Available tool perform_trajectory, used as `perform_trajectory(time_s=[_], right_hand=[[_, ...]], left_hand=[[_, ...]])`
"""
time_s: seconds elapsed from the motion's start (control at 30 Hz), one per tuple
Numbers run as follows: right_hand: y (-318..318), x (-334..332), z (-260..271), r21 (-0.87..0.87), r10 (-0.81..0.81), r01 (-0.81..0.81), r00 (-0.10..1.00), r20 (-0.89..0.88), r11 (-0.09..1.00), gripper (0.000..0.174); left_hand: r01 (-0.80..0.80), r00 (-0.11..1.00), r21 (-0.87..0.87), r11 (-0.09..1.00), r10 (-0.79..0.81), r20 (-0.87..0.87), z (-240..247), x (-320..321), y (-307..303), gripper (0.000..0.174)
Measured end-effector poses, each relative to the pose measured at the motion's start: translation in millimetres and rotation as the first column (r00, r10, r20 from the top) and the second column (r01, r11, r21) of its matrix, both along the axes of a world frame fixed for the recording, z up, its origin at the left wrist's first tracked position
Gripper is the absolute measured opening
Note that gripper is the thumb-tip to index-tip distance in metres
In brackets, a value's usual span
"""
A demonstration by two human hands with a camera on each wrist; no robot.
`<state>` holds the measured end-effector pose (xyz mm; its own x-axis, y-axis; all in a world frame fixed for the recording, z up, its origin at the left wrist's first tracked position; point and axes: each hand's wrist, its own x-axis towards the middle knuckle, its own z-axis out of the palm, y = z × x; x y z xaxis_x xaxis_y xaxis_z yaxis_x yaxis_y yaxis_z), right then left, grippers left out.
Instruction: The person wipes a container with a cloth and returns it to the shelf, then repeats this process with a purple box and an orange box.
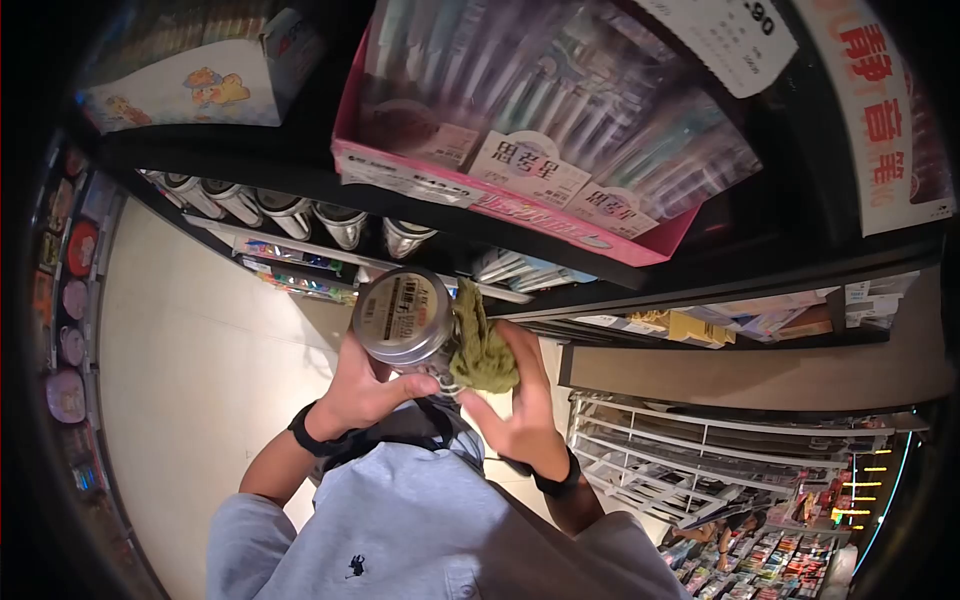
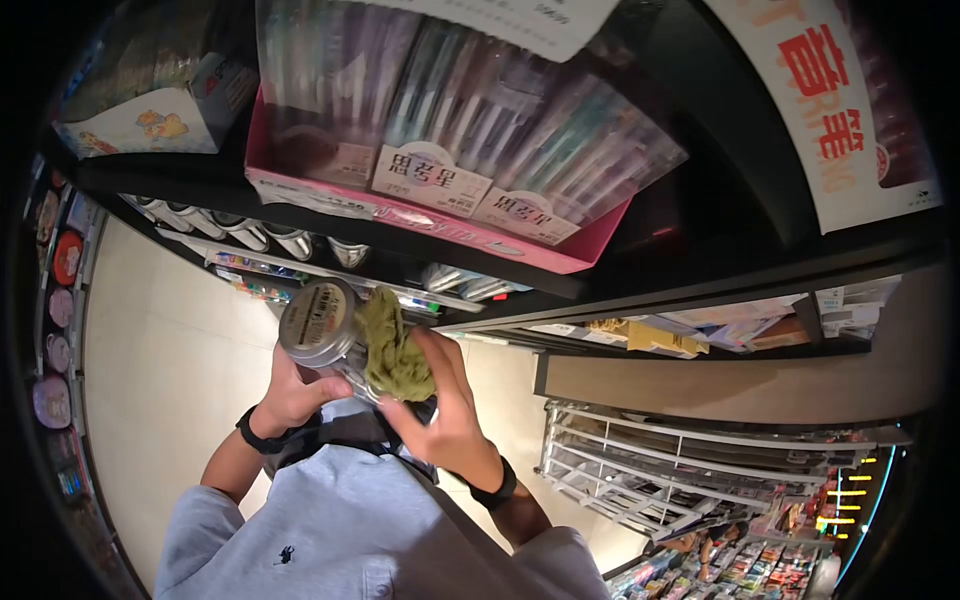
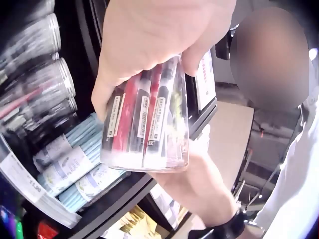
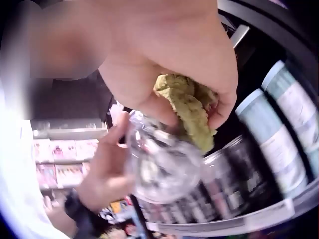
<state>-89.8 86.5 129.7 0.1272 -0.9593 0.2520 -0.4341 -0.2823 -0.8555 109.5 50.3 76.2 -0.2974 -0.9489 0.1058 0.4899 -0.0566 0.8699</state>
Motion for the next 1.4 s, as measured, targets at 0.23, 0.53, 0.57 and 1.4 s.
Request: perform_trajectory(time_s=[0.23, 0.53, 0.57, 1.4], right_hand=[[5, 18, -28, -0.316, 0.107, -0.1, 0.994, 0.007, 0.944, 0.079], [-4, 1, -29, -0.263, 0.17, -0.198, 0.977, -0.125, 0.944, 0.082], [-4, -2, -28, -0.263, 0.179, -0.207, 0.975, -0.129, 0.942, 0.082], [-29, -18, -97, 0.424, -0.084, -0.069, 0.94, 0.331, 0.903, 0.08]], left_hand=[[0.037, 0.994, -0.149, 0.988, -0.02, 0.111, -13, 10, 10, 0.096], [0.02, 1.0, -0.134, 0.991, -0.023, -0.019, -6, -9, 2, 0.11], [0.011, 1.0, -0.134, 0.991, -0.014, -0.022, -8, -13, 2, 0.11], [-0.12, 0.69, -0.482, 0.868, 0.422, 0.589, -72, -56, -55, 0.077]])
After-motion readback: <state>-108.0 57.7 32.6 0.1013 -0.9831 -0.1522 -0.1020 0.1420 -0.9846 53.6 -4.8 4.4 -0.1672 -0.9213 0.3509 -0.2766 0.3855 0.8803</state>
